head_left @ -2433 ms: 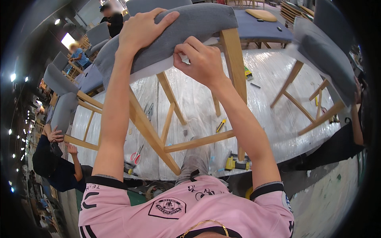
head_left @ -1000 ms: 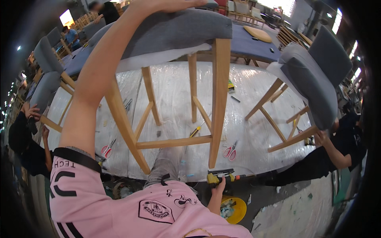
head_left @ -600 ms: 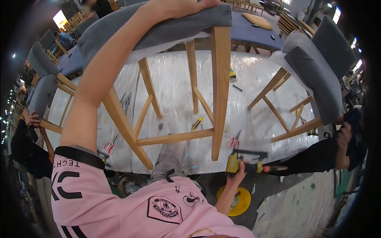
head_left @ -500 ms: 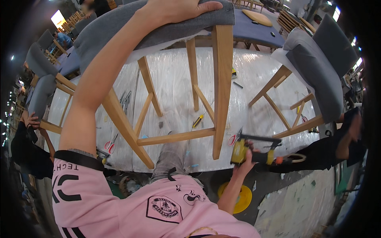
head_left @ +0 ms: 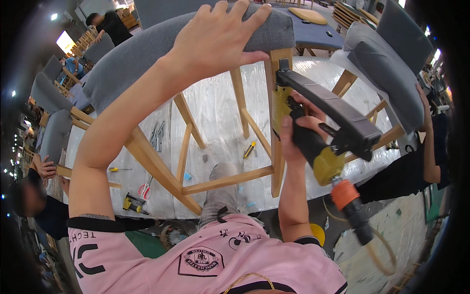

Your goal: The person attaches gray fabric to a wooden chair frame using a staple gun, scissors, and a screwdriver. They repeatedly staple the fabric, trim excess material, and tuck edges to secure the upholstery.

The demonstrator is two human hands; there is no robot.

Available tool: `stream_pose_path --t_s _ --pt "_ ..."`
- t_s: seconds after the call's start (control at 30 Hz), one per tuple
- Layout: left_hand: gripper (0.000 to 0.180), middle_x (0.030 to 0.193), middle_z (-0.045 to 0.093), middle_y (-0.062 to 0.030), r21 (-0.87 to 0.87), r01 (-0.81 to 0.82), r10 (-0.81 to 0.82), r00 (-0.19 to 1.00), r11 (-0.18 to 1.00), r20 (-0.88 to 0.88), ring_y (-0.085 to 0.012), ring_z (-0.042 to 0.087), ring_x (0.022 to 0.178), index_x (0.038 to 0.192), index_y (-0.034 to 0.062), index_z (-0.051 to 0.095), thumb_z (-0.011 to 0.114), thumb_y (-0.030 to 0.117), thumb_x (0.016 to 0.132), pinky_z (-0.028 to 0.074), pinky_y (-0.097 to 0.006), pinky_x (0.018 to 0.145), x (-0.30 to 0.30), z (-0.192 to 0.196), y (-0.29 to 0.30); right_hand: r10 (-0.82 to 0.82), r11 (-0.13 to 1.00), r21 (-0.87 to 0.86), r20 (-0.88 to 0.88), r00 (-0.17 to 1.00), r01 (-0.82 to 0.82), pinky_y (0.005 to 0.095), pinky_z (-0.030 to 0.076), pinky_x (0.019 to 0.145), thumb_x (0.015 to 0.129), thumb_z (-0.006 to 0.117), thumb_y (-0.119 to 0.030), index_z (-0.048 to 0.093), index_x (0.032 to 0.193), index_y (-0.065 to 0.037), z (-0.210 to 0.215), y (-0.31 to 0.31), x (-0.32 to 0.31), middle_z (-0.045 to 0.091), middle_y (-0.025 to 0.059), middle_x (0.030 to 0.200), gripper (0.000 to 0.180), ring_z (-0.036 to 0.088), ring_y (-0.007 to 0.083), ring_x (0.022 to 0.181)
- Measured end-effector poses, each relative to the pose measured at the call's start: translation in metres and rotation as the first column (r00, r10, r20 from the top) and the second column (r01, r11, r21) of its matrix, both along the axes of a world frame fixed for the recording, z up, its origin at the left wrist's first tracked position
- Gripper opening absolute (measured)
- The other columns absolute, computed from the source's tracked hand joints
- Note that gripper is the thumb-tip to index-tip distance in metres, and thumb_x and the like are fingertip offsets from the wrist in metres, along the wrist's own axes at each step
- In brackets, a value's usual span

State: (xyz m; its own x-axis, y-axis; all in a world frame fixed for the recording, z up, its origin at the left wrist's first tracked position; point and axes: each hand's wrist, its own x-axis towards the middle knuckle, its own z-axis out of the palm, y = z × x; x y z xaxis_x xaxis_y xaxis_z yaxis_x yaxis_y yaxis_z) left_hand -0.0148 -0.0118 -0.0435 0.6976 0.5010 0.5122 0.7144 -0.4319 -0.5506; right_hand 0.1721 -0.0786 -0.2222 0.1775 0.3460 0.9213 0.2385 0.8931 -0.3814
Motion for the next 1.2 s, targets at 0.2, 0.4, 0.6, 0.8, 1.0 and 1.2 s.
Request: stream_pose_path --t_s 0.2,0.4,0.6,0.8,1.0,1.2 --pt "0.086 0.136 0.053 -0.0300 -0.123 -0.013 0.007 0.999 0.992 -0.044 -0.0416 0.058 0.112 0.150 -0.0012 0.040 0.071 0.049 0.088 0.047 -0.050 0.097 0.011 0.015 -0.031 -0.007 0.995 -0.099 0.051 0.999 0.012 0.0507 0.049 0.107 0.092 0.071 -0.002 0.046 0.096 -0.008 -0.001 -0.014 -0.015 0.061 0.0223 0.126 0.026 0.063 0.0380 0.124" --pt "0.092 0.140 0.054 -0.0239 0.003 0.004 -0.004 0.998 1.000 -0.064 -0.0394 0.061 0.117 0.156 0.0089 0.035 0.078 0.044 0.082 0.050 -0.047 0.099 0.014 -0.007 -0.032 0.047 0.956 -0.287 -0.077 0.996 -0.067 0.0448 0.050 0.102 0.090 0.070 -0.006 0.052 0.081 -0.008 -0.001 -0.023 -0.026 0.068 0.0147 0.117 0.019 0.066 0.0291 0.116" --pt "0.097 0.138 0.056 -0.0202 0.029 -0.011 0.013 0.998 1.000 -0.057 -0.0366 0.061 0.117 0.155 0.0129 0.037 0.086 0.035 0.074 0.051 -0.047 0.095 0.017 -0.016 -0.041 -0.034 0.976 -0.216 0.021 0.999 0.038 0.0293 0.055 0.083 0.081 0.069 0.002 0.061 0.107 0.000 -0.013 -0.022 -0.022 0.065 0.0119 0.107 0.027 0.068 0.0160 0.093" --pt "0.098 0.135 0.055 -0.0192 0.028 -0.011 0.012 0.999 1.000 -0.037 -0.0356 0.061 0.115 0.154 0.0126 0.038 0.088 0.031 0.072 0.051 -0.045 0.090 0.020 -0.019 -0.047 0.181 0.933 -0.288 -0.152 0.972 -0.218 0.0276 0.057 0.078 0.092 0.055 -0.010 0.060 0.112 0.003 -0.019 -0.026 -0.024 0.066 0.0135 0.105 0.024 0.066 0.0130 0.086" --pt "0.100 0.138 0.054 -0.0199 -0.287 -0.016 0.019 1.000 0.958 0.007 -0.0374 0.060 0.117 0.156 0.0127 0.037 0.089 0.033 0.073 0.050 -0.046 0.095 0.021 0.011 -0.043 0.183 0.930 -0.274 -0.232 0.955 -0.245 0.0288 0.056 0.081 0.093 0.056 -0.015 0.059 0.104 -0.002 -0.007 -0.025 -0.016 0.068 0.0123 0.106 0.017 0.067 0.0151 0.089" --pt "0.096 0.139 0.054 -0.0314 -0.629 -0.209 0.439 0.868 0.749 0.234 -0.0446 0.058 0.124 0.157 0.0030 0.033 0.064 0.060 0.087 0.046 -0.047 0.105 -0.007 0.065 0.000 0.076 0.996 -0.052 -0.042 0.996 -0.078 0.0424 0.053 0.099 0.087 0.068 0.004 0.052 0.096 -0.006 0.008 -0.009 -0.027 0.066 0.0144 0.115 0.021 0.068 0.0283 0.110"
